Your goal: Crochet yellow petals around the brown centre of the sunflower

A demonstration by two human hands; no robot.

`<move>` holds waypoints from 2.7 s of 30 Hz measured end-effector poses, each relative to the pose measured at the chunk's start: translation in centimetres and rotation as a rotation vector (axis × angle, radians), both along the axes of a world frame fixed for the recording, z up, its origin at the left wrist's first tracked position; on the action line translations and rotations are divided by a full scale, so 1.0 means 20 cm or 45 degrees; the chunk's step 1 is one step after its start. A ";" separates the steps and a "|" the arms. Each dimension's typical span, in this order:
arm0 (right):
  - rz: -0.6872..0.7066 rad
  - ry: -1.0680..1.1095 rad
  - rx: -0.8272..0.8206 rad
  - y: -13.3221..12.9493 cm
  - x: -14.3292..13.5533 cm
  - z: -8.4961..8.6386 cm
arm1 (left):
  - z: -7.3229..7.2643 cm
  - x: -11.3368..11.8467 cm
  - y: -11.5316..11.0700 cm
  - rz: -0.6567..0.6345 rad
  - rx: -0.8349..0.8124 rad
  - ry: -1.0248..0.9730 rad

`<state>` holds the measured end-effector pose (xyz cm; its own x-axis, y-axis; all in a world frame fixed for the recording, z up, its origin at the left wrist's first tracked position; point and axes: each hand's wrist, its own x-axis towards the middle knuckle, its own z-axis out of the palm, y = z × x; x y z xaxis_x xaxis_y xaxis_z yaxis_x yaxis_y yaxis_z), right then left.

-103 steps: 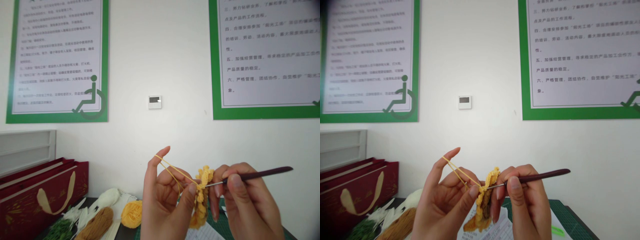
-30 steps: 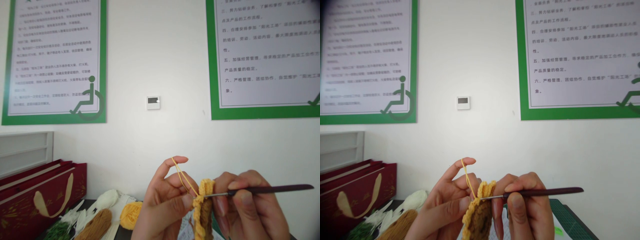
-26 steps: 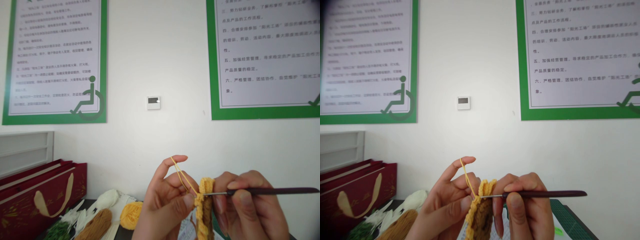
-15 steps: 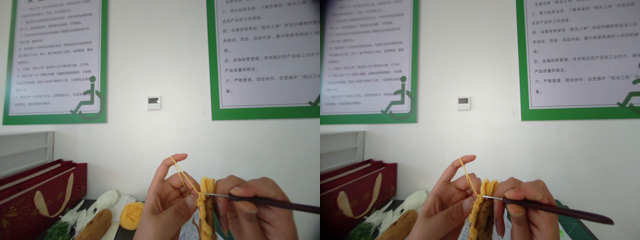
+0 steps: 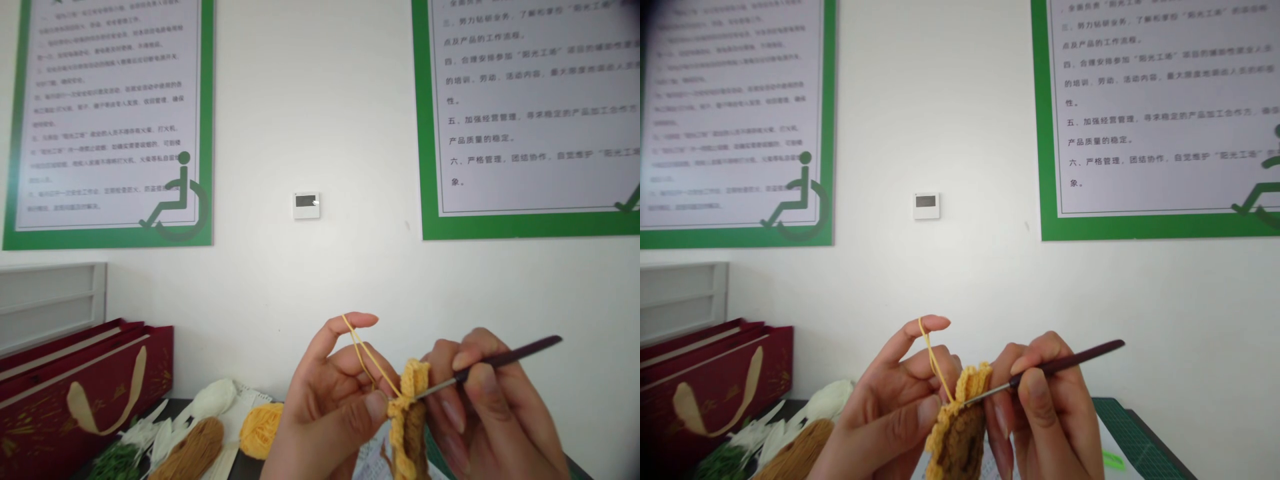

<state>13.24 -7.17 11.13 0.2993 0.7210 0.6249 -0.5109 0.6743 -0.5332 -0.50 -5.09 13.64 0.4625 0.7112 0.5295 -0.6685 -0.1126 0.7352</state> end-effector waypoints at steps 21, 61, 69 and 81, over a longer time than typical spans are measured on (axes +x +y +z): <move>-0.378 -0.538 0.356 0.11 0.11 0.00 | -0.03 0.05 -0.02 0.295 0.066 -0.065; -0.490 -0.326 0.650 0.12 0.04 0.03 | -0.01 0.03 -0.02 0.270 0.030 0.007; -0.246 -0.257 0.523 0.13 0.05 0.00 | -0.02 0.03 -0.01 0.339 0.141 0.008; -0.358 -0.416 0.630 0.13 0.11 0.03 | -0.03 0.02 0.00 0.444 0.202 0.067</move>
<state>15.35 -4.47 11.63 0.1730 0.2474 0.9534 -0.1436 0.9639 -0.2241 -0.07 -5.15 13.04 0.2366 0.7416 0.6277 -0.5317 -0.4419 0.7225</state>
